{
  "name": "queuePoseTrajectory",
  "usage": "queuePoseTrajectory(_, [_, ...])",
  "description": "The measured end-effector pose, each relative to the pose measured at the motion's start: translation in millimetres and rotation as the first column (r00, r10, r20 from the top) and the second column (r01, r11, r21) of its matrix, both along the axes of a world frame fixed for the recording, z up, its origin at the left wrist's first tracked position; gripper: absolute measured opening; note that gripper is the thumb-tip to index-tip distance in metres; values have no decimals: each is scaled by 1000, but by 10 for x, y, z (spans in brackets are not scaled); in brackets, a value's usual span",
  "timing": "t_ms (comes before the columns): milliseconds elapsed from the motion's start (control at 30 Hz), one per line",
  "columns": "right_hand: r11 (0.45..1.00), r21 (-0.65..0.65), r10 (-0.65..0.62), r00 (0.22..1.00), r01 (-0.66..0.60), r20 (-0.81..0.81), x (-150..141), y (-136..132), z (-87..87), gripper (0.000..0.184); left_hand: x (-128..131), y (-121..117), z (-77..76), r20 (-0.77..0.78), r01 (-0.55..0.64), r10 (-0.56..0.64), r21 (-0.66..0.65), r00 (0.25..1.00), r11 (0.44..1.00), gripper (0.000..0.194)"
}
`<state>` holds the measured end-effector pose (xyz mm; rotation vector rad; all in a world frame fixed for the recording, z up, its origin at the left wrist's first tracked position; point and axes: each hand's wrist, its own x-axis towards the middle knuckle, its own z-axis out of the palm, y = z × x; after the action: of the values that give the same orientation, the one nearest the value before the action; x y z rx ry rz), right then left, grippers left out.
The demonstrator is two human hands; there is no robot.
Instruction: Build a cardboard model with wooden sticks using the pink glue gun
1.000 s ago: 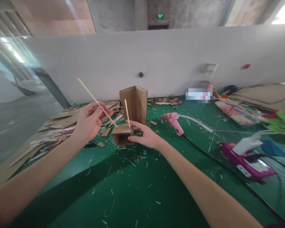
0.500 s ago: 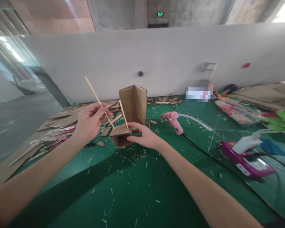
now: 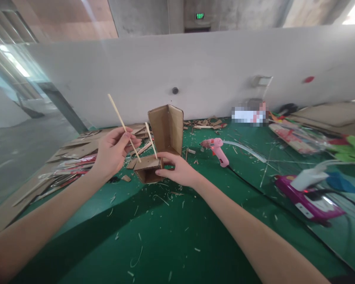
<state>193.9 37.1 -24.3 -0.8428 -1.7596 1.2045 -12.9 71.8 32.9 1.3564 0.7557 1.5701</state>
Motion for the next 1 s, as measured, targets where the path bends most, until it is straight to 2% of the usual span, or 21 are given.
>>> queuePoseTrajectory(300, [995, -91, -50, 997, 44, -59, -47, -22, -34, 49, 11, 19, -41, 50, 18, -16, -54, 999, 998, 11])
queuePoseTrajectory(500, [986, -168, -7, 987, -20, -159, -167, -67, -69, 51, 88, -59, -49, 151, 79, -65, -93, 986, 992, 10])
queuePoseTrajectory(667, [985, -174, -59, 968, 16, -245, -234, -72, -69, 55, 122, -146, -60, 72, 21, -15, -73, 997, 997, 9])
queuePoseTrajectory(767, [988, -152, -44, 983, 17, -179, -171, -51, -22, 57, 118, -139, -83, 70, 12, -4, -109, 998, 994, 9])
queuePoseTrajectory(867, [989, -147, -28, 994, 13, -101, -64, -19, 15, 57, 100, -77, -157, 66, 79, -72, -111, 995, 991, 12])
queuePoseTrajectory(1000, [989, -144, -31, 998, 24, -46, 25, 13, 20, 55, 71, 7, -271, -3, 110, -110, -77, 994, 991, 31])
